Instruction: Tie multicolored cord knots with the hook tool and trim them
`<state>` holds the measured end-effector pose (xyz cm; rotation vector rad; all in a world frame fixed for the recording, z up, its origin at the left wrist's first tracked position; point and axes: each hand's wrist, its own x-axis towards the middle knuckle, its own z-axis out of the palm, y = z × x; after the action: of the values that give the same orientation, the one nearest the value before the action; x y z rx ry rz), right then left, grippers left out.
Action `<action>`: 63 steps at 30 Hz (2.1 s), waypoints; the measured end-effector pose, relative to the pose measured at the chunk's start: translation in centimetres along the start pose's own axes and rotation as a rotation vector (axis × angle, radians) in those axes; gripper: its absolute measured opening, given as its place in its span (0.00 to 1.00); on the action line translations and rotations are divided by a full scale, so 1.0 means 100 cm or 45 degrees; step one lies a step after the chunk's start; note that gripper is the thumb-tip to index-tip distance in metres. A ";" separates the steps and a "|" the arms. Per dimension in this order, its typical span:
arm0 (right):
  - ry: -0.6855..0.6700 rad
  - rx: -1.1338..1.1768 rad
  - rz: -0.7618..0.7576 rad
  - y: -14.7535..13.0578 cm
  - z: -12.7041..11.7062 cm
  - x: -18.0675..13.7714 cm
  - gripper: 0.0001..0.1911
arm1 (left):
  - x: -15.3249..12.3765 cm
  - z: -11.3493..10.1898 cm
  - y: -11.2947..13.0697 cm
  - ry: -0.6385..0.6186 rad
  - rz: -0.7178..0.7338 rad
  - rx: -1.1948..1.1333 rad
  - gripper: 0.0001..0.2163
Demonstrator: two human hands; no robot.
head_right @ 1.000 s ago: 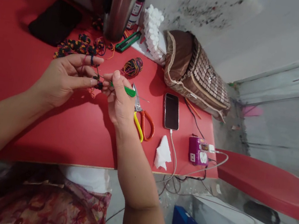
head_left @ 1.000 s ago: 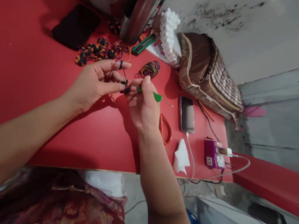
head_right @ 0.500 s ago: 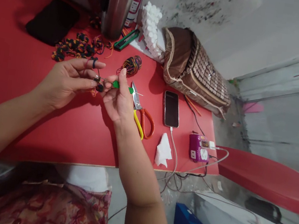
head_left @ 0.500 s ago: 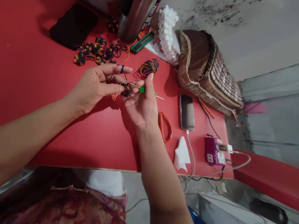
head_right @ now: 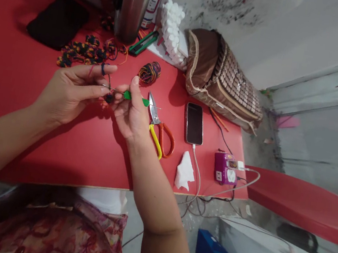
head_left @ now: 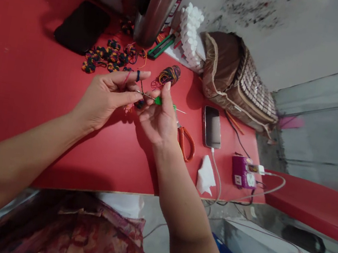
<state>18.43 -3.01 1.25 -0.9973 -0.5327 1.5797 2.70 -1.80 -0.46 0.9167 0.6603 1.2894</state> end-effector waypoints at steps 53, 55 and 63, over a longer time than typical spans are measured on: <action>-0.018 -0.024 -0.225 0.002 -0.002 0.000 0.18 | -0.008 0.005 0.013 0.006 -0.095 0.157 0.15; 0.002 -0.023 -0.229 0.002 -0.001 0.000 0.18 | -0.007 0.005 0.012 0.021 -0.087 0.158 0.17; 0.048 0.001 -0.206 0.003 -0.002 0.002 0.16 | -0.004 0.006 0.007 0.042 -0.088 0.181 0.22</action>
<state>18.45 -2.90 0.80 -0.9577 -0.5721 1.4152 2.72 -2.29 0.43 0.9811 0.8108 1.2101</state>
